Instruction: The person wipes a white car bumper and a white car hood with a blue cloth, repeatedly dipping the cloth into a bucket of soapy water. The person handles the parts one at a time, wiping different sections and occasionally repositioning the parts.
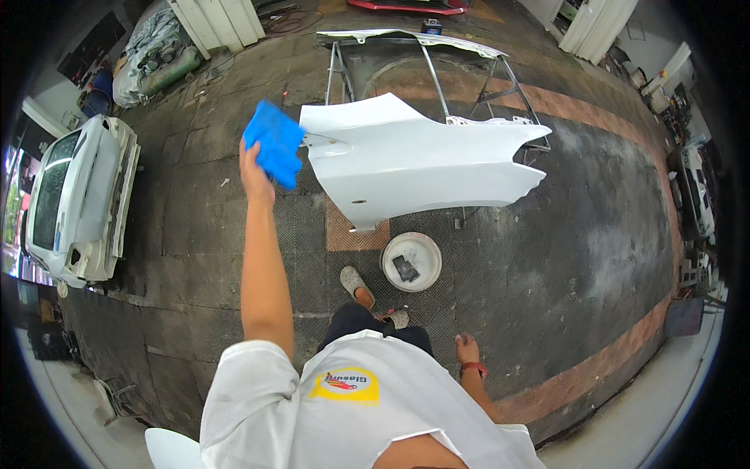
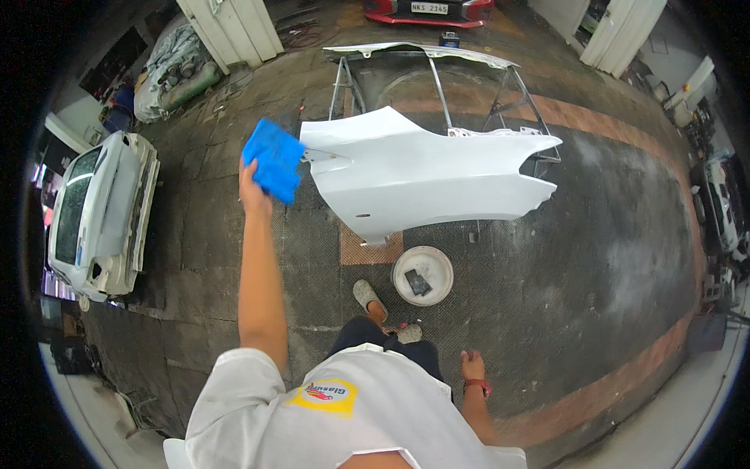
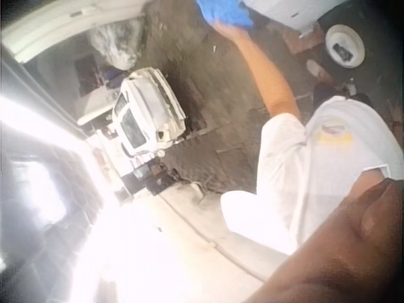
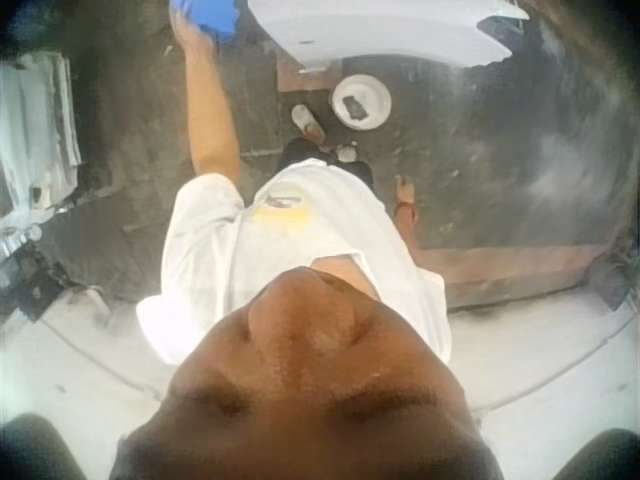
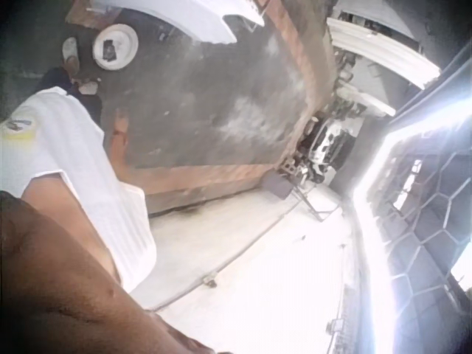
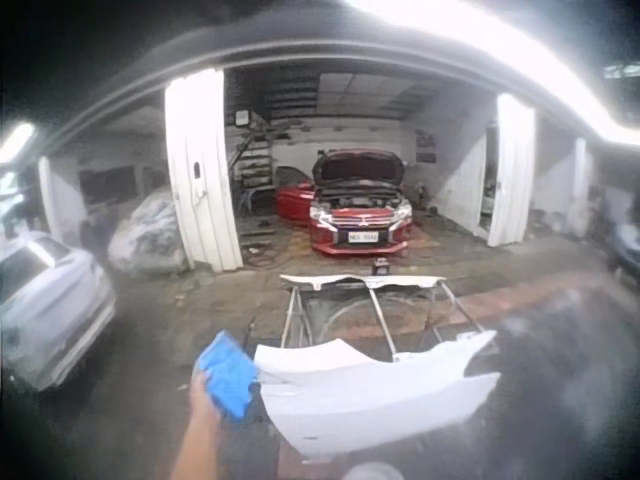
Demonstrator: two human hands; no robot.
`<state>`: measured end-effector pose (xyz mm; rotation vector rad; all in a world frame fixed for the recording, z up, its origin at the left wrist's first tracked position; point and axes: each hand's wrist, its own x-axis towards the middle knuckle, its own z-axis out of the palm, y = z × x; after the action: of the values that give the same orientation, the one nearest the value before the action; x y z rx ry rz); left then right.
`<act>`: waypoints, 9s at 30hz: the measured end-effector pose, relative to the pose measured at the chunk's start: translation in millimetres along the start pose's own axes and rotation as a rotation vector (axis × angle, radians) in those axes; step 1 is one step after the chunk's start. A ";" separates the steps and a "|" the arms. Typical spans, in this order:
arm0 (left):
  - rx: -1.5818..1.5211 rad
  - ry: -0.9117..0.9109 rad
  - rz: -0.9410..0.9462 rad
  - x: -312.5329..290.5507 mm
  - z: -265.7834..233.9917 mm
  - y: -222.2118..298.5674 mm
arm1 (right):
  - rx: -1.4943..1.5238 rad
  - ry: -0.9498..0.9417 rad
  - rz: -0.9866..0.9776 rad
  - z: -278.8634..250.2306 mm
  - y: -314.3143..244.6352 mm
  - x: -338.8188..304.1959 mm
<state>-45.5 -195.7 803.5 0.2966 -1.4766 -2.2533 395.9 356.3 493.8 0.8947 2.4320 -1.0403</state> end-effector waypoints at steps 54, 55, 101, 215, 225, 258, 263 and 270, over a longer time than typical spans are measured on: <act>0.289 -0.780 -0.658 180.6 -72.2 -96.6 | 0.244 0.198 -0.962 130.4 -739.9 9.3; 0.372 -0.840 -0.657 179.4 -64.2 -88.0 | 0.258 0.369 -0.922 111.5 -737.3 7.3; 0.501 -0.890 -0.441 184.8 -56.7 -95.6 | -0.686 -0.207 -1.078 -67.1 -841.4 160.8; 0.838 -0.667 -0.530 164.7 -50.9 -76.5 | -0.917 0.194 -0.626 -251.3 -633.4 267.6; 0.890 -0.708 -0.518 170.5 -39.9 -71.1 | -0.120 -0.157 -0.760 -155.7 -701.2 233.3; 0.694 -0.917 -0.441 193.7 -59.4 -88.6 | -0.400 -0.100 -1.235 3.8 -831.8 129.2; 0.692 -0.989 -0.346 201.9 -58.4 -86.5 | -0.303 -0.037 -1.230 38.2 -852.3 98.4; 0.650 -1.168 -0.378 218.4 -42.7 -86.2 | -0.529 0.459 -0.861 -55.0 -789.6 114.9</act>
<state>-241.9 -302.0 719.3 -0.7757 -2.9317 -2.1910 -220.9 24.7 880.2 -0.1562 3.3418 -0.3342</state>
